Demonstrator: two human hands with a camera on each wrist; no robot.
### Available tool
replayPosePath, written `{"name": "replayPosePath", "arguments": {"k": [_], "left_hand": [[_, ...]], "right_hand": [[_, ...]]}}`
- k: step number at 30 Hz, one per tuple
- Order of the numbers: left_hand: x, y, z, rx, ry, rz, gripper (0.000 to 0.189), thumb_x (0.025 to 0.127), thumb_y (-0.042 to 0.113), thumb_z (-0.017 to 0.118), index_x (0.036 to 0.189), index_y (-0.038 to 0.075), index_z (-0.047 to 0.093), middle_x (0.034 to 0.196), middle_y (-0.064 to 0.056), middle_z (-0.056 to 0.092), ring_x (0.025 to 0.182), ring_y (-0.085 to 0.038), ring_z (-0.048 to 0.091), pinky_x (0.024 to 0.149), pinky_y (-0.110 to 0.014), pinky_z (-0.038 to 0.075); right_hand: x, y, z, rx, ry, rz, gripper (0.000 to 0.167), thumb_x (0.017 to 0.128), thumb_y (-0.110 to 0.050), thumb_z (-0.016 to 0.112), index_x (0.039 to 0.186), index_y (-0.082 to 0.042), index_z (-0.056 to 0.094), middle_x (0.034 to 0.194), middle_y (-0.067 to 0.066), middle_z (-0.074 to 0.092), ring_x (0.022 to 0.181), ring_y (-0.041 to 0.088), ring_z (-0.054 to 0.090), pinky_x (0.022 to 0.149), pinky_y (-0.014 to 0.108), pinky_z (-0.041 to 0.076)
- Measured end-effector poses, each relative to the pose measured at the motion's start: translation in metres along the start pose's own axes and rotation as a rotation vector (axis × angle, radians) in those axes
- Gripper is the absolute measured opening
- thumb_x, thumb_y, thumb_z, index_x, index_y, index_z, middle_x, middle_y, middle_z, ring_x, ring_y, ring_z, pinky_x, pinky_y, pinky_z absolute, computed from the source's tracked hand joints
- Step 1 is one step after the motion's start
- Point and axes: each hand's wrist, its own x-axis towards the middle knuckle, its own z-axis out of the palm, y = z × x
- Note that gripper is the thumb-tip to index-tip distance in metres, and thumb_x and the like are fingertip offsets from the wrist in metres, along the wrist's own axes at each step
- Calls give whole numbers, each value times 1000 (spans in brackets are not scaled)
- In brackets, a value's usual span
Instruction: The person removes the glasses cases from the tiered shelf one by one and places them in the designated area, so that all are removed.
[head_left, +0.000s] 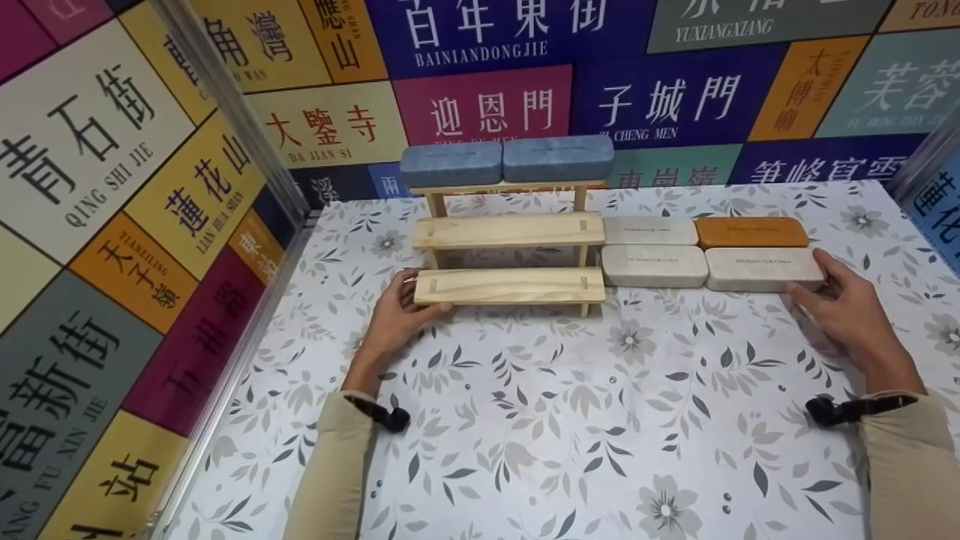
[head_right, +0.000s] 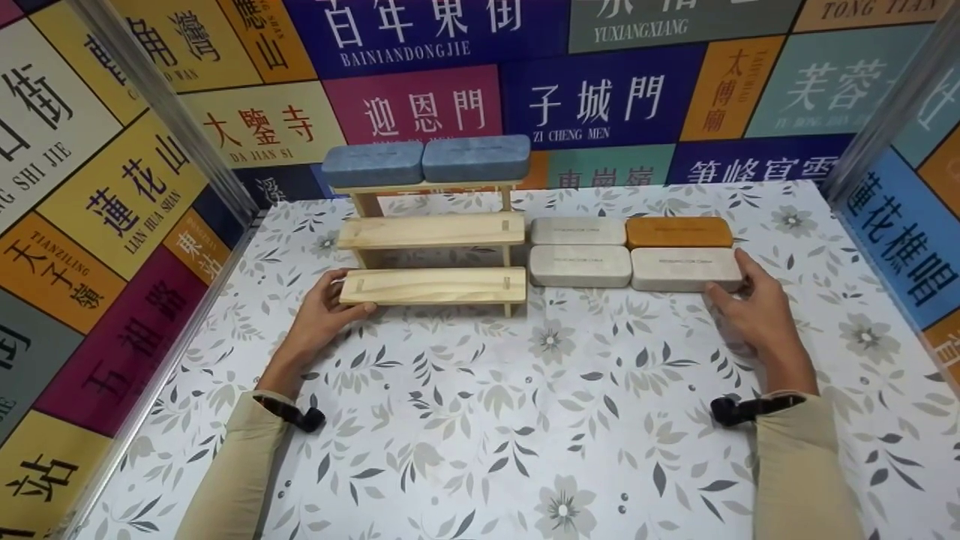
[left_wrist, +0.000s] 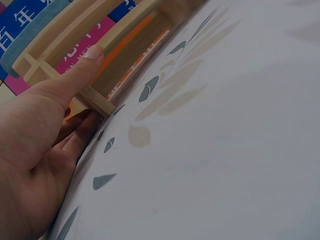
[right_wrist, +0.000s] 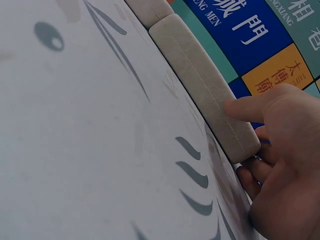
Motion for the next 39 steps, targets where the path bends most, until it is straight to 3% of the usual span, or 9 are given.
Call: {"name": "replayPosePath", "arguments": {"k": [4,8,12,15,20,28,32,35,39], "left_hand": [[0,0,0,-5,-7,1,96,87,29,95,162,7,41,151,-12,62,137,-27,64,114,-38,56],[1,-1,0,-3,-16,8,95,88,26,94,163,5,40,151,-14,61,137,-29,65,111,-37,58],[1,-1,0,3,-17,12,95,89,27,94,163,5,39,152,-14,61,137,-29,65,111,-37,58],[1,-1,0,2,-17,13,94,88,28,94,163,6,40,152,-13,61,137,-28,65,112,-38,57],[1,-1,-1,2,-16,12,94,88,30,94,162,8,41,151,-12,62,137,-28,65,114,-41,57],[1,-1,-1,3,-7,9,91,86,34,95,160,14,45,151,-10,62,137,-25,64,116,-41,55],[1,-2,-2,-5,-11,5,91,87,33,95,160,13,45,151,-11,62,138,-26,64,117,-41,54],[1,-2,-1,-6,-9,5,92,87,32,95,160,12,44,150,-11,62,137,-26,64,116,-41,55],[1,-1,-1,-8,-5,4,93,86,33,96,161,11,44,149,-11,63,136,-26,65,116,-41,55]], "right_hand": [[-1,-2,-1,36,2,12,102,105,-60,62,175,-20,0,181,12,2,168,34,16,131,13,19],[-1,-9,0,69,36,39,99,104,-61,64,176,-26,4,183,4,-1,168,40,9,139,36,12],[-1,-21,4,100,86,35,90,105,-60,62,176,-31,13,184,2,1,168,44,2,138,58,11],[-1,-31,8,100,104,16,84,106,-60,60,175,-35,18,184,-2,5,169,44,2,137,64,11],[-2,-48,19,114,121,-61,78,107,-55,61,173,-35,25,183,-5,16,169,41,5,138,61,8],[-2,-80,41,133,142,-187,71,109,-44,65,171,-26,35,179,4,30,168,33,22,140,49,16],[0,-93,53,122,149,-268,67,109,-37,66,169,-20,40,175,11,39,163,25,34,135,25,24],[1,-103,64,142,151,-316,64,109,-31,68,167,-17,43,171,12,44,160,21,40,129,16,29],[1,-115,78,182,147,-378,61,108,-25,71,163,-12,48,168,12,49,157,21,44,130,27,34]]}}
